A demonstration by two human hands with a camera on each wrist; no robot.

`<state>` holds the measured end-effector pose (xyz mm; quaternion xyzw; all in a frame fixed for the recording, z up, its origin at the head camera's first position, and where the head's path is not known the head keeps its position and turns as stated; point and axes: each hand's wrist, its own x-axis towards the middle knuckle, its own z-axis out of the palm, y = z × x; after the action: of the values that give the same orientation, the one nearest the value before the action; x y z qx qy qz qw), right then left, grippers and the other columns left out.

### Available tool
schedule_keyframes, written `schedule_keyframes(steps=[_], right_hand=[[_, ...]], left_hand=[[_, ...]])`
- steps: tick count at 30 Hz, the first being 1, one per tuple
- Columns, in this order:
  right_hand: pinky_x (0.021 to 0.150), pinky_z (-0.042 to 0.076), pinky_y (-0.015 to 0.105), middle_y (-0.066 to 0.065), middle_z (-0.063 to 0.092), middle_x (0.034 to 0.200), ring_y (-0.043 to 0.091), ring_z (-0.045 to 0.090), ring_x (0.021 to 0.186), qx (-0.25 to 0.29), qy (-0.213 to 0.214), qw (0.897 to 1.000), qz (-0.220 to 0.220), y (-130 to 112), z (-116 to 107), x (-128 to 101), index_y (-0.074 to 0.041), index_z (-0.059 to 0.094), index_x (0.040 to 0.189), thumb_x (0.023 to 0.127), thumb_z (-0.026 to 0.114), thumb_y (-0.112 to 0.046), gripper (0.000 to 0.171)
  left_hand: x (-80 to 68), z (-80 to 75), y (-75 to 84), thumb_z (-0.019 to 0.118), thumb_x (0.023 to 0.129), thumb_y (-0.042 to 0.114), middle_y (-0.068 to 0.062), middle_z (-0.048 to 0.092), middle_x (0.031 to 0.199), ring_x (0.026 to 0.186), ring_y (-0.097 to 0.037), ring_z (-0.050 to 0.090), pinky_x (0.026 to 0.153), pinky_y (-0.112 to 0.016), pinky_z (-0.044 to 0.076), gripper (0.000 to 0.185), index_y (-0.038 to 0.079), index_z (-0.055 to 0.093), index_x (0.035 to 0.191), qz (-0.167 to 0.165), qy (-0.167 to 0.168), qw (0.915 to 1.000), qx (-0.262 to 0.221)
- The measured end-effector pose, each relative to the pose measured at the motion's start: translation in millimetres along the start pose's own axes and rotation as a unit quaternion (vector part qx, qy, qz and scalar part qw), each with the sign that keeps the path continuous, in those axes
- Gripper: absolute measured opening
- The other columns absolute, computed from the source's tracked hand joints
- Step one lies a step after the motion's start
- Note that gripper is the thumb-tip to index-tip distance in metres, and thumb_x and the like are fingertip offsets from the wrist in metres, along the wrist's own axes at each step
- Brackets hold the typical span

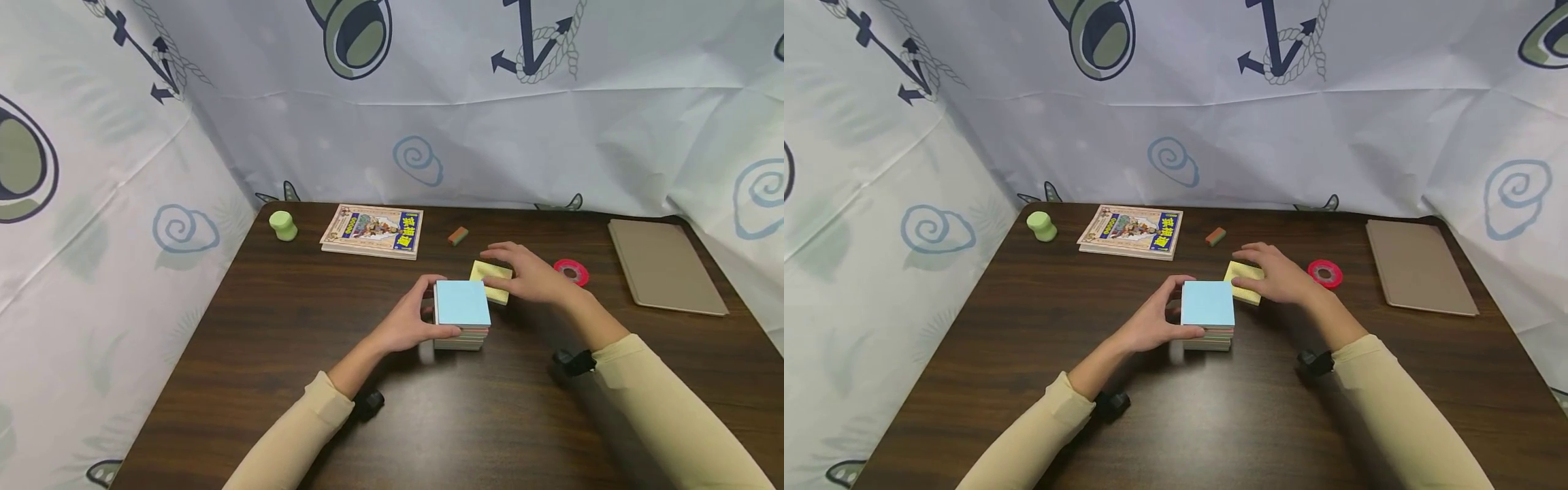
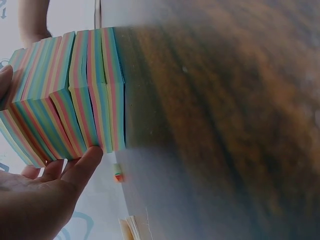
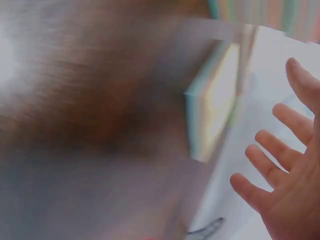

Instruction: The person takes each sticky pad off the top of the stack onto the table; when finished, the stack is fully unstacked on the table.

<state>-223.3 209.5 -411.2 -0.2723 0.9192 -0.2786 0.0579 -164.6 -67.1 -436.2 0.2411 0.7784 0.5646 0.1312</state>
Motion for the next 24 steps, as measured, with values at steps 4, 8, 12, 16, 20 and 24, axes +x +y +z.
schedule_keyframes(steps=[4,8,12,16,20,24], right_hand=[[0.106,0.03,0.06,0.013,0.039,0.15,0.034,0.033,0.138,0.031,0.029,0.999,-0.013,-23,-17,-4,-0.009,0.05,0.142,0.095,0.065,-0.037,0.057],[0.106,0.032,0.059,0.005,0.04,0.152,0.028,0.033,0.139,0.043,0.021,0.998,-0.035,-49,-22,-10,-0.015,0.051,0.143,0.093,0.067,-0.041,0.058],[0.103,0.038,0.056,0.005,0.038,0.153,0.028,0.034,0.138,0.015,-0.033,0.997,-0.065,-69,-14,-15,-0.019,0.05,0.144,0.085,0.072,-0.051,0.07],[0.098,0.045,0.047,0.006,0.038,0.153,0.028,0.035,0.137,-0.004,-0.067,0.994,-0.089,-77,-1,-17,-0.02,0.052,0.143,0.08,0.076,-0.052,0.075],[0.092,0.048,0.041,0.005,0.043,0.148,0.026,0.041,0.13,0.005,-0.066,0.993,-0.094,-77,7,-18,-0.021,0.054,0.141,0.077,0.082,-0.045,0.074],[0.087,0.049,0.037,0.0,0.047,0.142,0.02,0.046,0.12,0.013,-0.054,0.994,-0.097,-77,11,-18,-0.021,0.057,0.138,0.075,0.085,-0.038,0.071]], left_hand=[[-1.3,-0.8,0.2,0.086,0.076,0.014,-0.003,0.046,0.137,0.125,-0.021,0.047,0.099,-0.036,0.046,0.084,0.01,0.035,0.143,-0.003,-0.001,1.0,-0.003],[-2.3,-1.4,0.4,0.086,0.077,0.015,-0.004,0.046,0.137,0.126,-0.023,0.047,0.098,-0.038,0.046,0.083,0.011,0.035,0.142,-0.003,-0.007,1.0,-0.005],[-3.2,-2.0,0.8,0.085,0.077,0.014,-0.007,0.044,0.137,0.125,-0.027,0.048,0.097,-0.041,0.047,0.083,0.011,0.033,0.142,-0.002,-0.017,0.9998,-0.012],[-3.1,-1.9,0.4,0.084,0.078,0.014,-0.009,0.043,0.136,0.122,-0.029,0.051,0.094,-0.042,0.049,0.083,0.012,0.031,0.143,-0.009,-0.028,0.9993,-0.022],[-2.4,-1.3,0.4,0.083,0.079,0.014,-0.009,0.042,0.138,0.122,-0.03,0.053,0.093,-0.041,0.05,0.083,0.013,0.03,0.143,-0.01,-0.033,0.9991,-0.024],[-2.7,-0.9,0.8,0.083,0.079,0.013,-0.009,0.042,0.139,0.123,-0.03,0.051,0.094,-0.041,0.049,0.083,0.012,0.03,0.143,-0.006,-0.033,0.9991,-0.024]])
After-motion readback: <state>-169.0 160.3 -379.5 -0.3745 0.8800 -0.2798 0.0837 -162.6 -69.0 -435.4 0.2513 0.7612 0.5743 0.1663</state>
